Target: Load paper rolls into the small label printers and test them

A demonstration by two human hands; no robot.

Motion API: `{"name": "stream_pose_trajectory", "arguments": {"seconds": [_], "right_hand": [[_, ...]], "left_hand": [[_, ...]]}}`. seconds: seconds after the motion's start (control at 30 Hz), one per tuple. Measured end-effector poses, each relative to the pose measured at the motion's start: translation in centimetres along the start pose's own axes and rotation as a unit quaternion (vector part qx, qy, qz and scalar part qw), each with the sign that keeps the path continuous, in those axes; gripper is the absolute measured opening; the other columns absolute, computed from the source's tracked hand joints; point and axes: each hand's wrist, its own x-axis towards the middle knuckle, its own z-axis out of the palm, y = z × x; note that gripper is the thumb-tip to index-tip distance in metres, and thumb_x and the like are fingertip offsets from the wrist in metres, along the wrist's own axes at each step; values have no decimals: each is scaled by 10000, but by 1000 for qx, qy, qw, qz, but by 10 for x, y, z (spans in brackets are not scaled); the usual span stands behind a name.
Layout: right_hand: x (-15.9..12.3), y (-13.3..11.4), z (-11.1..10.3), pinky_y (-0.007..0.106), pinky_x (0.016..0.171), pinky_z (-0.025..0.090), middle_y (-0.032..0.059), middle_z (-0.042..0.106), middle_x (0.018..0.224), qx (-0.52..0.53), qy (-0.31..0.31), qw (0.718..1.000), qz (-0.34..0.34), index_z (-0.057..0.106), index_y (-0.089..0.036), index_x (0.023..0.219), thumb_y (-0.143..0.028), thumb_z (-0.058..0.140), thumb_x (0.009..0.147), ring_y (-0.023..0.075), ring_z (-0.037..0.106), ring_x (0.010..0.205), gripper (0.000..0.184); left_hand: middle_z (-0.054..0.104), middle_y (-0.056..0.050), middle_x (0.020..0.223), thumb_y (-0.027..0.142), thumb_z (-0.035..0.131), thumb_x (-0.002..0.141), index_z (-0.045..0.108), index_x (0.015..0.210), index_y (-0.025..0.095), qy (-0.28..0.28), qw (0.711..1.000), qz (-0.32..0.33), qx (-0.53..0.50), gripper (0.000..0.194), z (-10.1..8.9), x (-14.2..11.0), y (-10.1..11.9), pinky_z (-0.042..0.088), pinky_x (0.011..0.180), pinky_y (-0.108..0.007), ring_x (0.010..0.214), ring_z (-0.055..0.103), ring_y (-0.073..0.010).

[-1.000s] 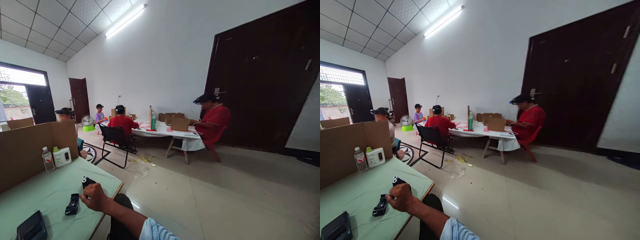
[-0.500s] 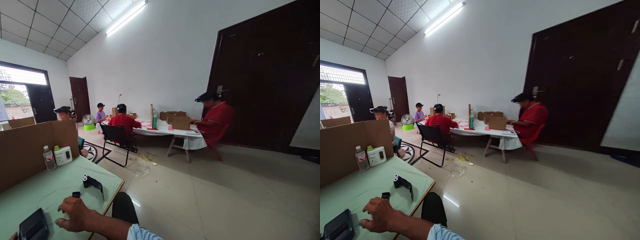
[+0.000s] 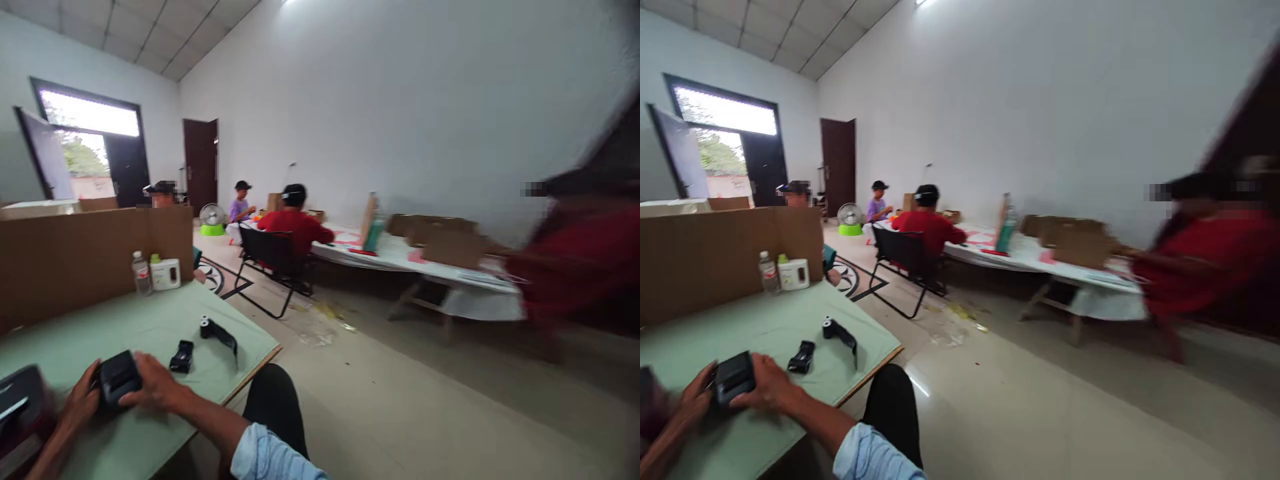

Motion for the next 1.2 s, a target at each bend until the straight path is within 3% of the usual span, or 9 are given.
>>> {"name": "stream_pose_trajectory", "arguments": {"seconds": [0.1,0.27,0.43,0.6,0.93,1.1,1.2], "right_hand": [[-5,4,9,500,1110,477,147,588,1414,48,0,999,1,463,-209,1463,-355,940,654,354,570,1325,951],[-15,8,16,499,1105,481,137,592,1393,85,10,996,-6,470,-210,1478,-287,918,660,336,585,1296,936],[-26,14,20,481,1136,462,119,559,1433,93,28,993,-65,446,-248,1502,-304,885,713,302,552,1326,905],[-29,24,30,495,1178,428,140,536,1469,85,50,993,-66,409,-222,1541,-315,871,731,314,515,1372,936],[-30,40,42,530,1216,394,184,493,1541,37,72,993,-91,376,-200,1597,-414,845,791,343,474,1437,957],[-30,39,42,532,1214,402,196,510,1539,35,81,992,-93,414,-185,1583,-411,848,798,348,479,1444,925],[-34,37,38,547,1210,402,198,498,1556,31,75,992,-102,445,-196,1566,-380,827,825,346,475,1451,854]], "left_hand": [[719,-126,1307,301,498,543,613,1256,191,-24,992,-79,-93,730,2,-15,30,419,1190,-518,1307,623,-345],[631,-136,1455,231,510,597,577,1357,155,-21,987,-111,-118,767,6,-34,27,376,1225,-480,1382,564,-301],[611,-138,1479,241,530,689,568,1400,144,-23,983,-107,-148,718,10,-47,23,369,1233,-466,1404,543,-289],[625,-151,1459,366,560,795,576,1409,132,-17,981,-104,-162,657,10,-54,31,393,1216,-489,1383,561,-307],[657,-162,1419,495,605,822,661,1321,145,19,986,-102,-128,613,7,-60,54,430,1182,-521,1349,592,-336],[598,-153,1497,489,633,808,666,1329,158,19,992,-82,-99,618,2,-68,65,364,1237,-510,1414,534,-327],[545,-154,1549,489,642,822,631,1384,158,-9,996,-60,-68,652,-3,-72,69,318,1263,-506,1459,483,-326]]}}
